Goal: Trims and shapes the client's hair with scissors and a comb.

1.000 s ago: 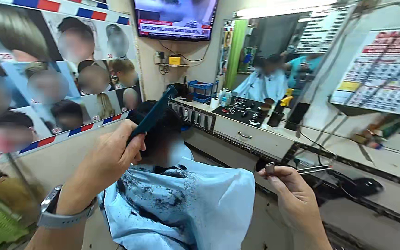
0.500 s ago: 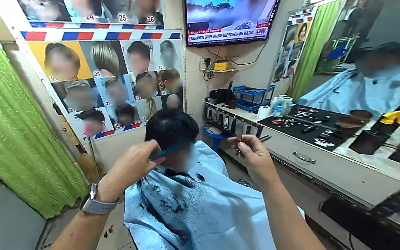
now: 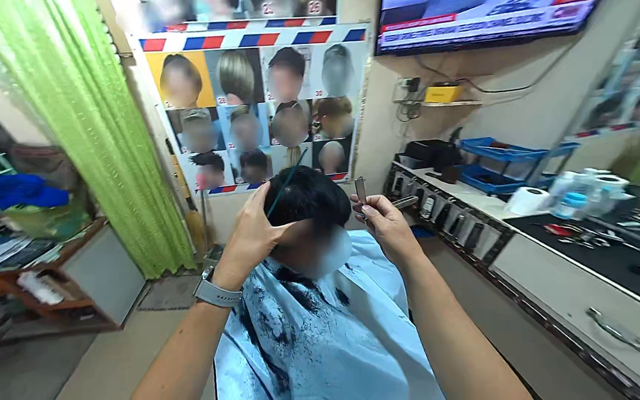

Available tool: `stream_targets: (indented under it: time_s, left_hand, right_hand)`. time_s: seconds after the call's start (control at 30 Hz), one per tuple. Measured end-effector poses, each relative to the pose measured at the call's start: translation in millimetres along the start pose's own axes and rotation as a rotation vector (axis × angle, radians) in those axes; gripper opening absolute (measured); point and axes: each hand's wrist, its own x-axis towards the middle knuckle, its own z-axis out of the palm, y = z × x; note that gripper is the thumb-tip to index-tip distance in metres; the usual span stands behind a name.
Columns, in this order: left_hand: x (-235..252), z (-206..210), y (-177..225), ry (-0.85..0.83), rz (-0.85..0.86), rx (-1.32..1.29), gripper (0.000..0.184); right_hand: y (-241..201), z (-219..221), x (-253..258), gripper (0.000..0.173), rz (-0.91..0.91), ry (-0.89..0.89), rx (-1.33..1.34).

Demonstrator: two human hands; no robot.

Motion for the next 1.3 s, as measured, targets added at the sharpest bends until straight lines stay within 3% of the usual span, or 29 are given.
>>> stream_targets:
  time_s: [0.2,0.37,0.57,1.0,1.17,1.3]
  left_hand:
    - [-9,18,8,0.066,-0.152,0.087,0.108]
    - [-20,24,14,0.102,-0.249,0.060,0.097]
    - [-18,22,16,0.105,-0.286,0.021,0.079]
    - [11,17,-14,0.128,-0.341,-0.073,0.059]
    - [4,15,15,0.114,-0.396,-0.162,0.046]
    - [11,14,0,0.104,-0.413,-0.159,0.049]
  right_hand:
    - [18,-4,15,0.020,-0.053,-0.147,0.078]
    - [19,-4,21,0.018,-0.085,-0.220,0.105]
    - [15,-3,31,0.019,-0.087,-0.256,0.108]
    - [3,8,62,0.023,-0.136,-0.339,0.006]
    - [-2,9,66,0.022,-0.136,-0.349,-0.039]
    - [1,9,72,0.024,-0.114,-0.370,-0.050]
